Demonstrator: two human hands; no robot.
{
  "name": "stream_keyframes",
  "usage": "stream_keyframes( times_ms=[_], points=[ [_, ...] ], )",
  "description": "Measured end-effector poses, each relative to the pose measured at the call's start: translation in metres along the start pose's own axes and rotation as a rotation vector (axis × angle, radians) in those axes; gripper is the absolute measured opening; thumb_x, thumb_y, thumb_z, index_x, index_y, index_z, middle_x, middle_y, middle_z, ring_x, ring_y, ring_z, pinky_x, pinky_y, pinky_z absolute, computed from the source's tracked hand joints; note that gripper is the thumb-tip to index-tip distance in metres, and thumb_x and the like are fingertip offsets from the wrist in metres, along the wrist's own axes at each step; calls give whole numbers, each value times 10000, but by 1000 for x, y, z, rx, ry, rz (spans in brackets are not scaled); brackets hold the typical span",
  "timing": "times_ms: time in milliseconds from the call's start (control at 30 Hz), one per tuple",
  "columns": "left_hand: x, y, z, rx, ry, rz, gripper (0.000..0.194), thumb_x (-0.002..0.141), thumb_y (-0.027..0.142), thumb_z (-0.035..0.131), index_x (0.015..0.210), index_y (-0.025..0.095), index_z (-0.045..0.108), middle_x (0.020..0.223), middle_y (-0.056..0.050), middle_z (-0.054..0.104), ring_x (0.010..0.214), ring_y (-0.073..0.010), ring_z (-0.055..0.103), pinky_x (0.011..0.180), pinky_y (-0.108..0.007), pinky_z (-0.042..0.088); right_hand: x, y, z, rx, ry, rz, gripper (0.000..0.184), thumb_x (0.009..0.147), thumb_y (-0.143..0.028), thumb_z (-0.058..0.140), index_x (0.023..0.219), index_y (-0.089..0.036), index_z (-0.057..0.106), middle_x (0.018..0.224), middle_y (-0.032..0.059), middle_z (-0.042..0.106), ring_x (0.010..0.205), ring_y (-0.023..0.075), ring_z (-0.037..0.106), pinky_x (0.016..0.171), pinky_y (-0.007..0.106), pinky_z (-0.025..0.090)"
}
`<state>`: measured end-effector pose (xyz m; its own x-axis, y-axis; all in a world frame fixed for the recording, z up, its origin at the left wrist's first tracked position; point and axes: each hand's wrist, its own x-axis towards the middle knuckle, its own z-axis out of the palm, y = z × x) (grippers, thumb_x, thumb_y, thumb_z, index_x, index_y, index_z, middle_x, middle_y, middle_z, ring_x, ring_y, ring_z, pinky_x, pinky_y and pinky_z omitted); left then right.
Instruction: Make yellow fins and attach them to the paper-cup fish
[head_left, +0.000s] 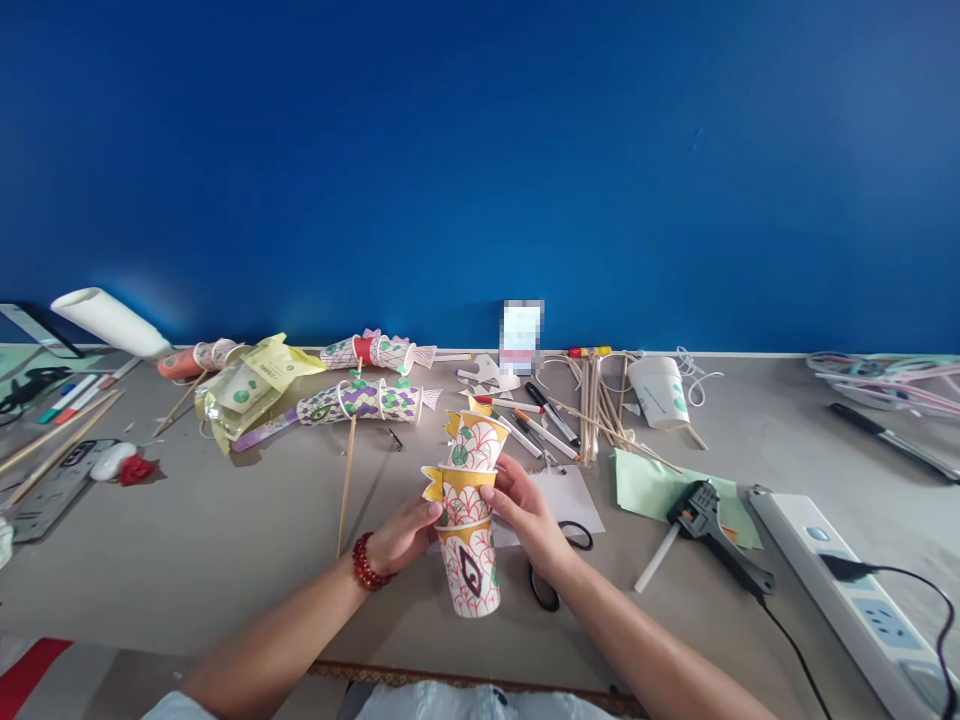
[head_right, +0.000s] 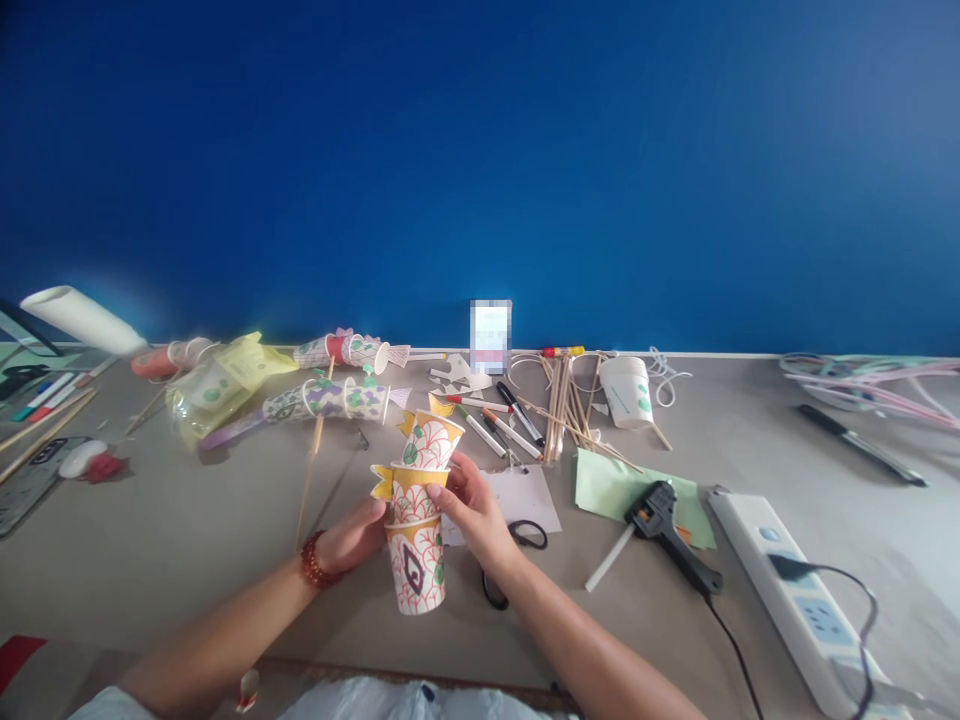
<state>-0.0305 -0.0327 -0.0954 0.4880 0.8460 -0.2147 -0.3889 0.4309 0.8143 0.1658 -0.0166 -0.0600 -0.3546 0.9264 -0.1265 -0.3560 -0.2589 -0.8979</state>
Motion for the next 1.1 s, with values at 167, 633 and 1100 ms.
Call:
stream_keyframes(
  times_ms=[167, 633, 1100],
  points=[
    [-1, 3, -3, -5, -27, 42, 609, 789, 603, 714, 1271, 237, 640, 1201, -119, 713, 1156, -330, 641, 977, -447, 487, 0, 1, 0, 10, -17, 3, 545, 844, -429, 757, 1305, -256, 524, 1214, 99, 721, 1104, 289, 689, 938, 443, 557],
    [1, 10, -1, 7, -47, 30, 494, 794, 434, 777, 1212, 184, 702, 1245, -134, 705, 1195, -346, 623, 1033, -475, 454, 3, 14, -9, 6, -76, -18, 526, 896, -411, 715, 1360, -280, 504, 1287, 95, 692, 1133, 273, 678, 940, 415, 549],
    [-3, 14, 7, -63, 147, -31, 675, 710, 354, 838, 1340, 220, 634, 1278, -124, 700, 1166, -348, 647, 969, -459, 518, 3, 15, -12, -208, -99, -48, 522, 942, -441, 640, 1418, -331, 455, 1343, 81, 644, 1137, 265, 649, 894, 417, 553]
  ],
)
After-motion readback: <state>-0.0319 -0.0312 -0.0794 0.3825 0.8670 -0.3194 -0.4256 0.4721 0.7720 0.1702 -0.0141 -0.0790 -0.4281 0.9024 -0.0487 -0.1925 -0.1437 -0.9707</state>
